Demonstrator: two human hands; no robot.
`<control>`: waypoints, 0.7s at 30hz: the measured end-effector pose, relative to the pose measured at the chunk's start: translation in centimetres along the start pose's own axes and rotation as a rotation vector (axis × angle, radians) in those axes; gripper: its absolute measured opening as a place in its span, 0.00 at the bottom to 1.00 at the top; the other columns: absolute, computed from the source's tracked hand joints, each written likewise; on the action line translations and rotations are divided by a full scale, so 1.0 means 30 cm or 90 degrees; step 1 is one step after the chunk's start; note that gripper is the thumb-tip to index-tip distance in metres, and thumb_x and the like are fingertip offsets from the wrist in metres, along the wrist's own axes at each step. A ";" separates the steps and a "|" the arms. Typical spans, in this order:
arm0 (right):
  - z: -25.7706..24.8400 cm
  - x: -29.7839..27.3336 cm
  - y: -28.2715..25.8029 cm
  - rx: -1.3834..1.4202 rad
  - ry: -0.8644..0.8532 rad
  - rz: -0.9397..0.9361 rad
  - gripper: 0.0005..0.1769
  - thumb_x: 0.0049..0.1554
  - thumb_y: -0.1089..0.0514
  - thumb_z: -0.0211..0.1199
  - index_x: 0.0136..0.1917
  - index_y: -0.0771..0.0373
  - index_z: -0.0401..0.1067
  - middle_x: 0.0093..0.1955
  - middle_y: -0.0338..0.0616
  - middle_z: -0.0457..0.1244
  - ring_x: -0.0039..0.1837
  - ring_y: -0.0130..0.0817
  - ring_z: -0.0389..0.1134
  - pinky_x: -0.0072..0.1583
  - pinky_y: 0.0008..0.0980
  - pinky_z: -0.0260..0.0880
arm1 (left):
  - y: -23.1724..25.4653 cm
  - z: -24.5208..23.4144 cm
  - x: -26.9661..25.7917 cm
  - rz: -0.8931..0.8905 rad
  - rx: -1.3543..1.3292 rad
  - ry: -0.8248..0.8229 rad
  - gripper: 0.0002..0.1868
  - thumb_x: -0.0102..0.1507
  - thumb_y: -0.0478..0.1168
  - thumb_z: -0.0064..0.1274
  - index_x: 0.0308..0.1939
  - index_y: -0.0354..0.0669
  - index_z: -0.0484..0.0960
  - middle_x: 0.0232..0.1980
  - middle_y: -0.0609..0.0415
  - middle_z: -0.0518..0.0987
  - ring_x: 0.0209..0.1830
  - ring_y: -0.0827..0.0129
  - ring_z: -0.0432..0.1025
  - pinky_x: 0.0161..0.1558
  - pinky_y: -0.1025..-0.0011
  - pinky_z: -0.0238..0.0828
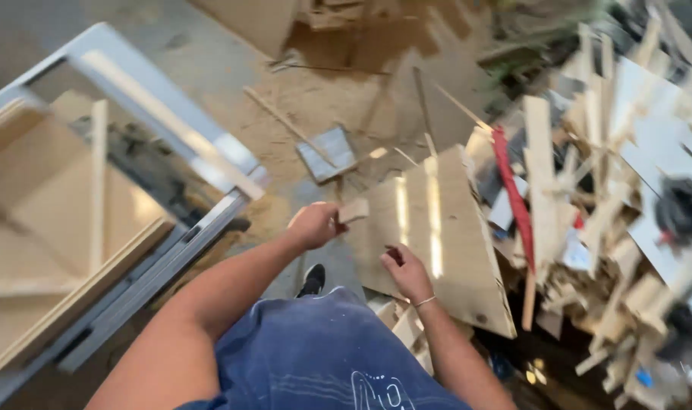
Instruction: Preparing and aligning wooden strips on a table saw miter sled for precise cutting or assembly.
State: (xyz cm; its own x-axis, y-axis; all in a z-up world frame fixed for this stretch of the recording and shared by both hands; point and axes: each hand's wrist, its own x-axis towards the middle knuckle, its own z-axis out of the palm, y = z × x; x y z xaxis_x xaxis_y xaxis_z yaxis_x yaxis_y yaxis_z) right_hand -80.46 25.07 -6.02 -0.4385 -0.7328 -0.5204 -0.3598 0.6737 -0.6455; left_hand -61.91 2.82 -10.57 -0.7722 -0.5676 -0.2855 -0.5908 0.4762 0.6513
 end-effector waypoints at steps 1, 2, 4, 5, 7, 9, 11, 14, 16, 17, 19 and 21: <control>-0.010 0.046 -0.104 0.051 -0.001 -0.073 0.24 0.62 0.50 0.62 0.69 0.59 0.71 0.61 0.63 0.68 0.67 0.56 0.68 0.68 0.51 0.68 | 0.004 -0.004 -0.051 0.024 0.027 0.011 0.20 0.63 0.61 0.54 0.39 0.49 0.79 0.41 0.50 0.82 0.49 0.51 0.78 0.50 0.53 0.76; -0.001 0.080 -0.162 0.031 -0.049 -0.109 0.24 0.62 0.50 0.62 0.69 0.59 0.71 0.61 0.63 0.68 0.67 0.56 0.68 0.68 0.51 0.68 | 0.006 -0.008 -0.143 -0.026 0.020 0.048 0.20 0.63 0.61 0.54 0.39 0.49 0.79 0.41 0.50 0.82 0.49 0.51 0.78 0.50 0.53 0.76; 0.054 0.152 -0.318 -0.037 -0.094 -0.150 0.25 0.62 0.44 0.63 0.68 0.55 0.73 0.62 0.56 0.69 0.67 0.50 0.69 0.69 0.48 0.68 | 0.004 -0.042 -0.296 0.009 -0.093 0.076 0.16 0.62 0.52 0.59 0.48 0.53 0.76 0.38 0.49 0.82 0.47 0.46 0.77 0.46 0.48 0.76; 0.108 0.193 -0.350 -0.048 -0.125 -0.182 0.25 0.62 0.44 0.63 0.68 0.55 0.73 0.62 0.56 0.69 0.67 0.50 0.69 0.69 0.48 0.68 | -0.043 -0.042 -0.361 -0.023 -0.091 0.109 0.16 0.62 0.52 0.59 0.48 0.53 0.76 0.38 0.49 0.82 0.47 0.46 0.77 0.46 0.48 0.76; 0.203 0.256 -0.401 -0.247 -0.140 -0.177 0.26 0.59 0.37 0.63 0.67 0.45 0.73 0.62 0.40 0.71 0.66 0.38 0.71 0.69 0.42 0.70 | -0.113 -0.019 -0.479 -0.042 -0.057 0.165 0.15 0.56 0.55 0.61 0.37 0.55 0.75 0.36 0.56 0.81 0.43 0.53 0.78 0.43 0.57 0.78; 0.337 0.245 -0.470 -0.247 -0.188 -0.241 0.23 0.59 0.41 0.65 0.65 0.47 0.74 0.59 0.43 0.72 0.64 0.41 0.71 0.67 0.43 0.71 | -0.224 -0.024 -0.634 -0.084 -0.073 0.195 0.17 0.56 0.56 0.60 0.38 0.52 0.74 0.38 0.52 0.81 0.44 0.50 0.78 0.45 0.54 0.78; 0.460 0.192 -0.566 -0.248 -0.223 -0.293 0.21 0.59 0.45 0.66 0.64 0.49 0.75 0.57 0.45 0.72 0.63 0.44 0.72 0.66 0.43 0.72 | -0.355 -0.020 -0.795 -0.108 -0.094 0.218 0.19 0.57 0.57 0.59 0.38 0.49 0.74 0.39 0.48 0.81 0.46 0.47 0.77 0.47 0.51 0.77; 0.620 0.028 -0.674 -0.329 -0.300 -0.345 0.22 0.59 0.44 0.66 0.64 0.50 0.75 0.55 0.44 0.73 0.61 0.43 0.73 0.64 0.44 0.73 | -0.448 0.020 -1.082 -0.130 -0.317 0.310 0.22 0.53 0.61 0.65 0.41 0.56 0.79 0.44 0.57 0.84 0.53 0.56 0.78 0.50 0.55 0.77; 0.770 -0.048 -0.744 -0.361 -0.373 -0.404 0.21 0.59 0.44 0.66 0.62 0.53 0.76 0.54 0.45 0.73 0.61 0.45 0.73 0.63 0.45 0.73 | -0.428 -0.065 -1.296 -0.381 -0.294 0.316 0.17 0.56 0.57 0.61 0.37 0.52 0.79 0.42 0.56 0.84 0.51 0.57 0.79 0.50 0.58 0.76; 0.833 -0.083 -0.787 -0.362 -0.368 -0.417 0.21 0.59 0.44 0.66 0.62 0.53 0.76 0.54 0.45 0.73 0.61 0.45 0.73 0.63 0.45 0.73 | -0.467 -0.022 -1.373 -0.377 -0.288 0.329 0.17 0.56 0.57 0.61 0.37 0.52 0.79 0.42 0.56 0.84 0.51 0.57 0.79 0.50 0.58 0.76; 0.949 -0.165 -0.850 -0.386 -0.424 -0.436 0.22 0.59 0.46 0.65 0.63 0.56 0.75 0.55 0.46 0.73 0.61 0.46 0.73 0.64 0.46 0.73 | -0.531 0.082 -1.526 -0.440 -0.335 0.442 0.12 0.55 0.54 0.60 0.33 0.54 0.80 0.39 0.57 0.84 0.48 0.54 0.79 0.49 0.59 0.75; 1.087 -0.207 -0.930 -0.402 -0.408 -0.482 0.19 0.59 0.45 0.63 0.59 0.54 0.76 0.52 0.40 0.73 0.56 0.39 0.73 0.57 0.41 0.72 | -0.606 0.138 -1.657 -0.428 -0.278 0.493 0.12 0.56 0.54 0.59 0.36 0.55 0.82 0.43 0.61 0.84 0.50 0.59 0.77 0.47 0.60 0.73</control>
State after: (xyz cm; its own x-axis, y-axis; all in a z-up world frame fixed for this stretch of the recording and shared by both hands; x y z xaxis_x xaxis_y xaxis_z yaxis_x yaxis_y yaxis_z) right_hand -40.84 7.71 -3.01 0.4928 -0.7593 -0.4250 -0.7737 -0.1589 -0.6133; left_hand -13.75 25.14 -11.13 0.1178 -0.9594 -0.2561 -0.5835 -0.2756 0.7639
